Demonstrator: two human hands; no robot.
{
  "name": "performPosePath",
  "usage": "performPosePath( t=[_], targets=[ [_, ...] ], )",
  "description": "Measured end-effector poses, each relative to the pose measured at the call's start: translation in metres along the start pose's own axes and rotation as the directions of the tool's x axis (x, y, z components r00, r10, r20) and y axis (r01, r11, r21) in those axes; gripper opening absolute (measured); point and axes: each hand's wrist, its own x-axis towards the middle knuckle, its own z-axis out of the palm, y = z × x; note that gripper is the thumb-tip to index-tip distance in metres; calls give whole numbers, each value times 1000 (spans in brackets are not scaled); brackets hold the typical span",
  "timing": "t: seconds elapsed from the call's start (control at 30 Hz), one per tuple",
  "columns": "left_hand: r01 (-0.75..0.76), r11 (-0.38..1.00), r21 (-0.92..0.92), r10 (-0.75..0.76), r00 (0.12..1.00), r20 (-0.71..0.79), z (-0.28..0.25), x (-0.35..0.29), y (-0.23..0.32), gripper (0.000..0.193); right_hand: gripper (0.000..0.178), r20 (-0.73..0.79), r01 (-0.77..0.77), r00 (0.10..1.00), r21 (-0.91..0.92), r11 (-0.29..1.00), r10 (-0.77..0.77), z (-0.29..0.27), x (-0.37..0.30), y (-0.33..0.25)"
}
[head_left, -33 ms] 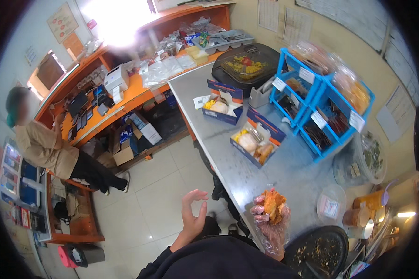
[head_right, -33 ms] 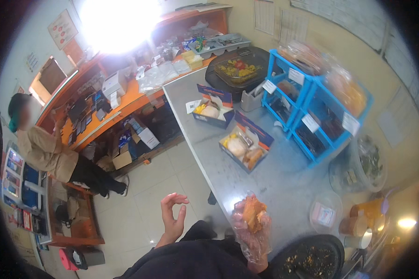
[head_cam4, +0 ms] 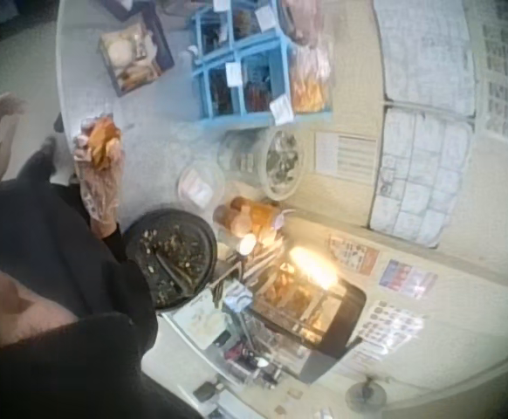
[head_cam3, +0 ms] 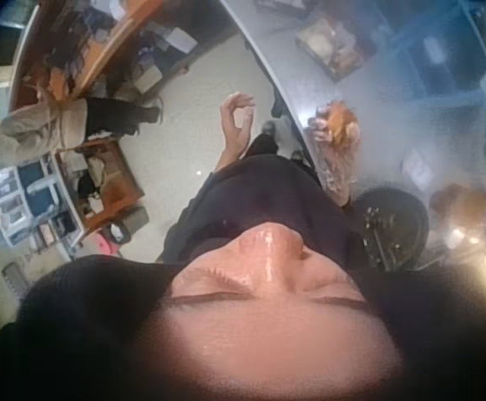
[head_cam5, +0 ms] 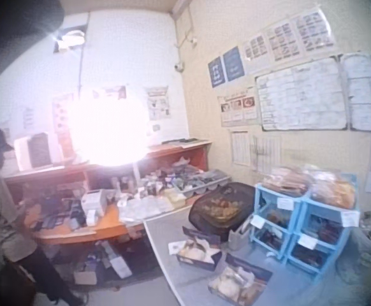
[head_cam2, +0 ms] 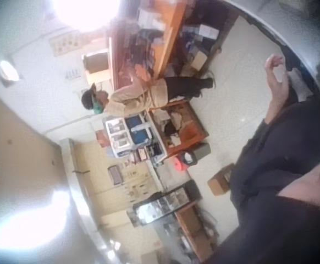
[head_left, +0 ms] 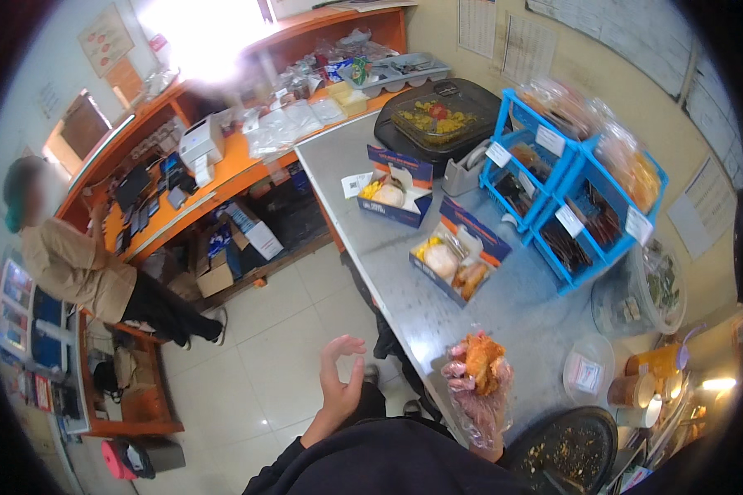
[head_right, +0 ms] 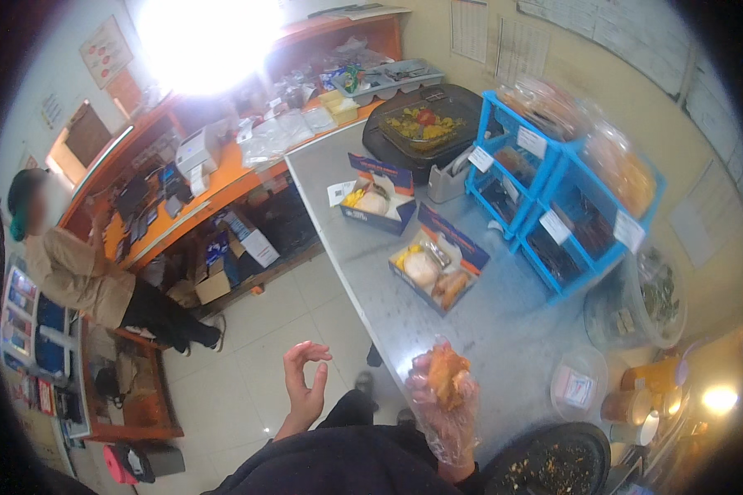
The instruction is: The person assembles a food order by placing buns and a bread roll into a paper box, adding scrambled eggs with a red spatula, then retrieving fried chicken from a heated display, cutting it with a knife, and packing the pieces into the box. The person closes the box and places a receipt inside.
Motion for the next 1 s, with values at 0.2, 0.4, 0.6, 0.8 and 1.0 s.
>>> performPosePath(
  t=[0.2,0.4,0.6,0.8,1.0],
  targets=[
    [-17,993,115,-4,983,181,-9,145,-106,43,52,-4,143,989,-261,955,-149,-4,206,9],
    [-442,769,462,119,809,575,19,283,-198,59,43,-188,284,923,-260,923,-337,-31,394,-21],
    [-481,756,444,-34,648,761,13,312,-260,60,39,-318,184,628,-827,532,-711,-60,422,-44],
    [-503,753,424,11,654,757,5,318,-254,64,50,474,-557,626,-285,-780,-619,-41,423,-26],
    [-468,830,303,101,661,744,8,321,-262,71,62,375,-476,772,-193,-858,-513,-52,421,-28]
  ],
)
